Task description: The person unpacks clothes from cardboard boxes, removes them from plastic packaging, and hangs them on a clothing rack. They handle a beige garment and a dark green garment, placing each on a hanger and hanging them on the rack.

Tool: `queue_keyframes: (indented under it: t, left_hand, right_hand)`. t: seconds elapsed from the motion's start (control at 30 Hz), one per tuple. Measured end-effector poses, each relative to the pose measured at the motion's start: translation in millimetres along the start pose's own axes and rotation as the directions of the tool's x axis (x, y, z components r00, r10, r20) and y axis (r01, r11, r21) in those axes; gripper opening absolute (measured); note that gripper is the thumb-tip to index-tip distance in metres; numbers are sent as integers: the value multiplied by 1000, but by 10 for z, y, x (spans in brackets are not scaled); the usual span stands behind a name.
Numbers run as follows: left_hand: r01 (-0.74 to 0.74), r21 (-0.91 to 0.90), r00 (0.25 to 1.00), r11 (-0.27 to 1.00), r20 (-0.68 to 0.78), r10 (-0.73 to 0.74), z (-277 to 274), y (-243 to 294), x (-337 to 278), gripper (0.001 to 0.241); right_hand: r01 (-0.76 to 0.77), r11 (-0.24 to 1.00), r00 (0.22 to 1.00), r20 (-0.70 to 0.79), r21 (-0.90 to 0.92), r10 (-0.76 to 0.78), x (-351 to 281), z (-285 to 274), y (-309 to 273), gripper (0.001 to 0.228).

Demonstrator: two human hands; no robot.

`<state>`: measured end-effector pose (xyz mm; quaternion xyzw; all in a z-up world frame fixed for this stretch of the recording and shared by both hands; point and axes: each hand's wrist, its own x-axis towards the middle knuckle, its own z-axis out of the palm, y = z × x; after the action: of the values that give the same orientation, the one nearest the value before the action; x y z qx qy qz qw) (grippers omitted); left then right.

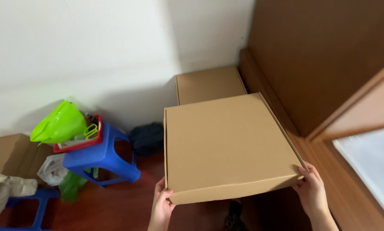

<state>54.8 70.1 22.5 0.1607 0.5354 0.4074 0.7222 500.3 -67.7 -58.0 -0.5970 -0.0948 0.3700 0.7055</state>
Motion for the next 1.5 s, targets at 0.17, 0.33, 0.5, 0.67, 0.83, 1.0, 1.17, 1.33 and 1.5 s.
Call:
queue_keyframes:
  t: [0.17, 0.33, 0.5, 0.67, 0.83, 1.0, 1.17, 1.33, 1.5]
  left_hand:
    - [-3, -69, 998, 998, -55, -1, 463, 39, 946, 69]
    - [-10, -91, 997, 996, -74, 4, 934, 204, 1450, 66]
    - [65, -22, 996, 998, -60, -66, 1198, 436, 1697, 68]
    - [41, -20, 991, 999, -127, -43, 1287, 475, 2091, 64]
    - [-24, -221, 997, 975, -77, 7, 1380, 341, 2746, 67]
    - [-48, -50, 999, 998, -21, 47, 1615, 379, 3459, 76]
    - [-162, -87, 984, 983, 55, 167, 1696, 447, 4125, 85]
    - [-83, 85, 995, 993, 70, 77, 1775, 861, 3530, 88]
    - [60, 242, 998, 968, -21, -56, 1539, 676, 3166, 74]
  right_hand:
    - [-47, 999, 998, -33, -8, 47, 876, 546, -189, 26]
    - [-158, 987, 987, -25, 20, 159, 1552, 1014, -343, 28]
    - [-209, 974, 975, -95, -90, 200, 1962, 1354, -163, 30]
    - [-338, 931, 931, -190, -136, 310, 1782, 1996, -481, 75]
    - [-352, 936, 919, -180, 28, 351, 2124, 2336, -446, 57]
    - [-411, 906, 905, -73, 104, 419, 2625, 2741, -316, 85]
    - [-440, 889, 897, 4, 128, 443, 2987, 2852, -122, 75]
    - [-466, 884, 885, 0, 41, 466, 2743, 2802, -264, 78]
    - [-514, 856, 857, -51, -52, 512, 2092, 2944, -796, 60]
